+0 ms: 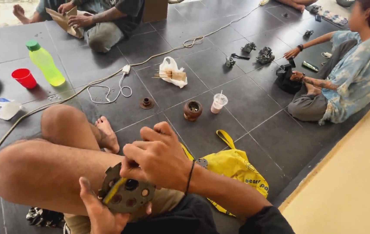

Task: Measuring a motorcycle part with a tape measure and then cleaning it with a brush.

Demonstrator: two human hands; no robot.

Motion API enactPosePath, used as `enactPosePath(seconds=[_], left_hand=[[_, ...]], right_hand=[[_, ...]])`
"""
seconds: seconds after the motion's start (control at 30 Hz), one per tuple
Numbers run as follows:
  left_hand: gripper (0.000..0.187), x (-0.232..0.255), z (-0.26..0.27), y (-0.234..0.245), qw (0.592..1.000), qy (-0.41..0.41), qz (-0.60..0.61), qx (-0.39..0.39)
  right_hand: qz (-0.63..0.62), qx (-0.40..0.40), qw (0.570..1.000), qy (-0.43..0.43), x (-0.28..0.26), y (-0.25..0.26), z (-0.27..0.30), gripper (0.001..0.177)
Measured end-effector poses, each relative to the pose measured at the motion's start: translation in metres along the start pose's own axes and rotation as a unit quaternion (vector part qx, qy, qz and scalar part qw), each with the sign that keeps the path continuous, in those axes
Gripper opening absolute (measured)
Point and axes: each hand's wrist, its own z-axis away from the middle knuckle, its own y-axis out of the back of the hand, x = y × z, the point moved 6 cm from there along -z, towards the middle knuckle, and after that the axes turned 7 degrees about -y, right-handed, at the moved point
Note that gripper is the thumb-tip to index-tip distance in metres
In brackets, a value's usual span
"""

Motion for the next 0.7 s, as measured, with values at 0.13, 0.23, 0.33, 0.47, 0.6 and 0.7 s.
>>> enactPosePath(seconds=[0.13, 0.23, 0.33, 0.47, 0.6, 0.7], left_hand=[[0.114, 0.004, -0.002, -0.004, 1.000, -0.004, 0.011, -0.028], [0.117, 0.007, 0.001, -0.010, 0.998, -0.021, 0.000, -0.051], [0.120, -0.004, 0.000, 0.009, 1.000, 0.002, -0.009, 0.024], [0.123, -0.007, 0.001, 0.010, 0.990, 0.038, -0.012, 0.133], [0.116, -0.024, -0.012, 0.013, 0.997, 0.041, 0.065, 0.000], [0.121, -0.038, -0.020, 0.014, 0.990, 0.062, 0.118, -0.043]], right_hand=[[0.024, 0.018, 0.999, -0.027, 0.019, 0.001, -0.013, 0.024], [0.006, -0.018, 1.000, -0.005, 0.011, -0.005, -0.005, 0.018], [-0.004, 0.019, 1.000, 0.018, -0.008, 0.001, -0.002, 0.018], [0.005, -0.002, 1.000, -0.016, 0.016, 0.004, -0.011, 0.023], [0.012, 0.031, 0.999, 0.006, 0.003, 0.008, -0.003, 0.028], [-0.004, 0.011, 1.000, -0.017, 0.014, 0.008, -0.003, 0.035]])
